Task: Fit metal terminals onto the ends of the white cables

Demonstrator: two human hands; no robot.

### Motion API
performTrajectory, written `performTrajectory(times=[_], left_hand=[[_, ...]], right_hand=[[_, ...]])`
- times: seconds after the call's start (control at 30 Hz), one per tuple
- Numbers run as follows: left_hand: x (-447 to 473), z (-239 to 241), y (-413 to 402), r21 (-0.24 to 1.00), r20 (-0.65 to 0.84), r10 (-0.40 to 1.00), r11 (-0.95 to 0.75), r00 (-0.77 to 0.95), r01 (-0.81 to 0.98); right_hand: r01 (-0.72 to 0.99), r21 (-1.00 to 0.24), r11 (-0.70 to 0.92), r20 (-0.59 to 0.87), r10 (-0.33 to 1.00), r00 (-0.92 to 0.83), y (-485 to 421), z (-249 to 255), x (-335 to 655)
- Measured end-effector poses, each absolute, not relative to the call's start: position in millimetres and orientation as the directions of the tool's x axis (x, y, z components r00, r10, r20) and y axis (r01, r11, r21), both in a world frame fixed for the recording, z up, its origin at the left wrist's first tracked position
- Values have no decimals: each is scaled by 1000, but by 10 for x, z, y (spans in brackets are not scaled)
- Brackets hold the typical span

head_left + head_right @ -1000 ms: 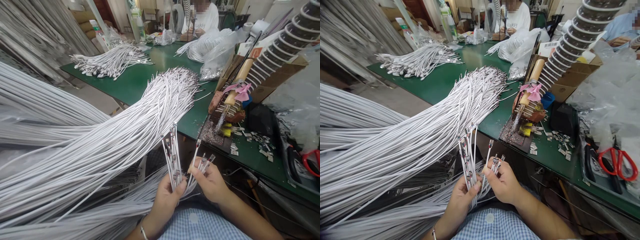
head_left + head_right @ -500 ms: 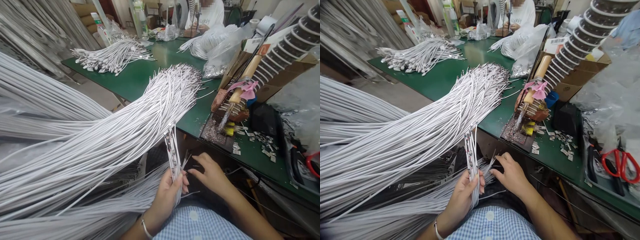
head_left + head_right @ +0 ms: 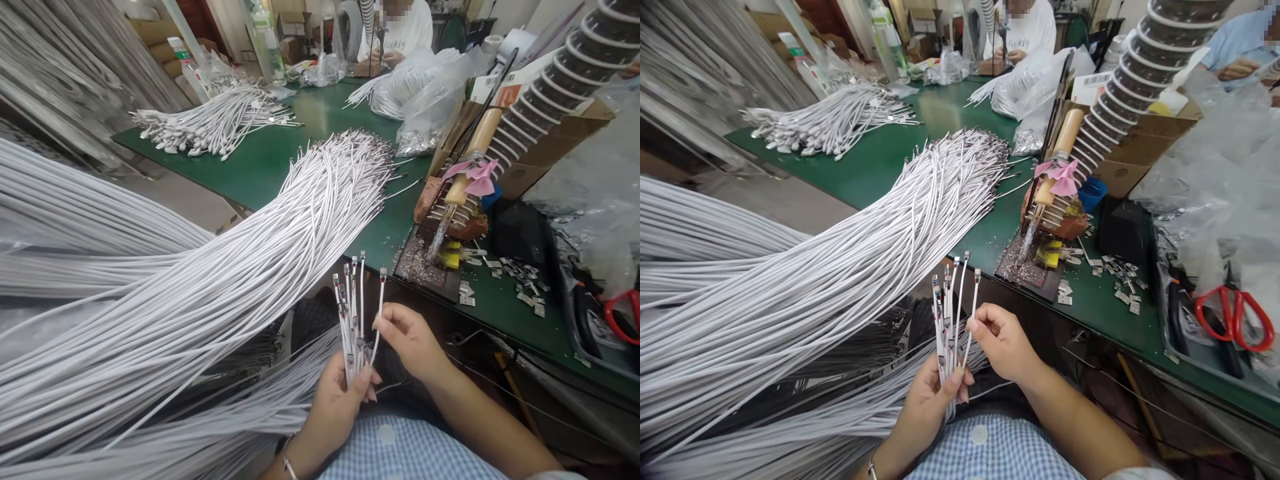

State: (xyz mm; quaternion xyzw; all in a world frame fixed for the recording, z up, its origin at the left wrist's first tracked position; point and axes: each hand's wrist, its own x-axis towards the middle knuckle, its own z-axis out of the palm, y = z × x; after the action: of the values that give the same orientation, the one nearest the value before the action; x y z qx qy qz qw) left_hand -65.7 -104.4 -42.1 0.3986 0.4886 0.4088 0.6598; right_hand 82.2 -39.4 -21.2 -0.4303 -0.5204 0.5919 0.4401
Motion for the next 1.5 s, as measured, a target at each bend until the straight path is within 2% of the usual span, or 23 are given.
performTrajectory(times=[0.13,0.37,0.67,0.87,1.03,1.13,1.27,1.5], left_hand=[[-638,-361,-1019,908,-359,915,388,183,-158],[-667,-385,-1061,949,-288,932,309,221,-69],[-680,-437,-1061,963,-265,943,271,200,-2],[-675,-448,-1050,939,-321,946,325,51,-114],[-638,-486,-1023,883,-401,916,392,18,-257],[-643,-511,-978,882,-387,921,352,-54,-315],[-677,-486,-903,858,-405,901,315,-157,-405],[-646,-400,-879,800,-425,904,355,-39,-484]], right_hand=[[-54,-996,-73,-55,958,-282,-418,-199,857],[-238,-944,-228,-188,965,-182,-315,-378,751],[-221,-949,-223,-176,961,-214,-234,-401,621],[-106,-978,-181,-146,949,-279,-263,-317,719],[-31,-989,-142,-120,919,-375,-286,-302,852],[-10,-991,-134,-107,831,-545,-326,-273,954],[-52,-971,-234,-125,678,-724,-396,-222,1069],[-9,-968,-249,-154,626,-764,-424,-227,1163]])
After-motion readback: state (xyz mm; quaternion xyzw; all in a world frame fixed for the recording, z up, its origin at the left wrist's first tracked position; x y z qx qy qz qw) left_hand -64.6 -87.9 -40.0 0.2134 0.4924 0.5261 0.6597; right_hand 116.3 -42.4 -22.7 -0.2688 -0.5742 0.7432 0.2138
